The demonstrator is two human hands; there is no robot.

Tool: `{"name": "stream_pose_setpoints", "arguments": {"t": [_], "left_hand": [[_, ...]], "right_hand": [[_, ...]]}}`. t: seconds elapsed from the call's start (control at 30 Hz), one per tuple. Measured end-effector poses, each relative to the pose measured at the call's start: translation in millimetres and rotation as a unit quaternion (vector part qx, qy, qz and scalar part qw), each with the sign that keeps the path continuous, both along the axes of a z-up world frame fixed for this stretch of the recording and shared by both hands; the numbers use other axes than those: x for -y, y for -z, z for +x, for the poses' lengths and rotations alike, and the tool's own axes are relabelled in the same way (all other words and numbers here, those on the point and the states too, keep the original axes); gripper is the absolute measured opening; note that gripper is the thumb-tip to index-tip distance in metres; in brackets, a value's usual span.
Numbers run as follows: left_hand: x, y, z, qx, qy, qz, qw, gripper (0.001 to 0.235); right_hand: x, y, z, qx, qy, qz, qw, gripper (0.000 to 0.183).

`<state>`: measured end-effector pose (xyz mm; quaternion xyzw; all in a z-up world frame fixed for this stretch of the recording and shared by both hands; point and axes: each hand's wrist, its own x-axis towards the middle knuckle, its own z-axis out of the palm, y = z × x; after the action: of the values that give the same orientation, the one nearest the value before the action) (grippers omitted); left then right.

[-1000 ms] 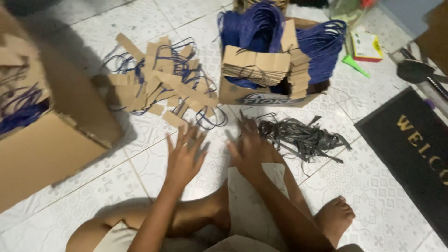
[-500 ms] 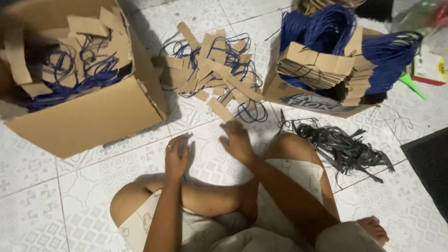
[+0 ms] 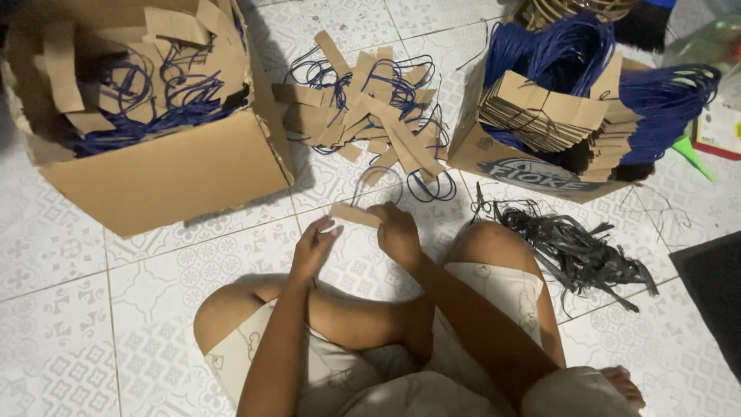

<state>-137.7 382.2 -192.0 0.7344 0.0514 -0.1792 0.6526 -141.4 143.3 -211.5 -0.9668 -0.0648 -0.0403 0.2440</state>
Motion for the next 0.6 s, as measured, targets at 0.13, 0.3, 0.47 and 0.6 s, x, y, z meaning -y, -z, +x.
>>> {"name": "stream_pose_setpoints", "arguments": {"t": [0.13, 0.3, 0.47, 0.6], "left_hand": [[0, 1, -3, -0.048, -0.026, -0.117, 0.992, 0.088], [1, -2, -4, 0.030, -0.030, -0.164, 0.986, 0.042], [6, 19, -6, 0.017, -0.022, -0.138, 0.990, 0.036], [2, 9, -1, -0.001, -0.070, -0.156, 0.985, 0.025]], "right_hand": [[-1, -64, -9, -0.059, -0.126, -0.062, 0.988, 0.046], [7, -83, -12, -0.087, -0.195, 0.027, 0.977, 0.057], [-1, -68, -11, 0.012, -0.234, 0.068, 0.970, 0.053], [2, -39, 2, 0.132, -0.041, 0.130, 0.982, 0.030]]}}
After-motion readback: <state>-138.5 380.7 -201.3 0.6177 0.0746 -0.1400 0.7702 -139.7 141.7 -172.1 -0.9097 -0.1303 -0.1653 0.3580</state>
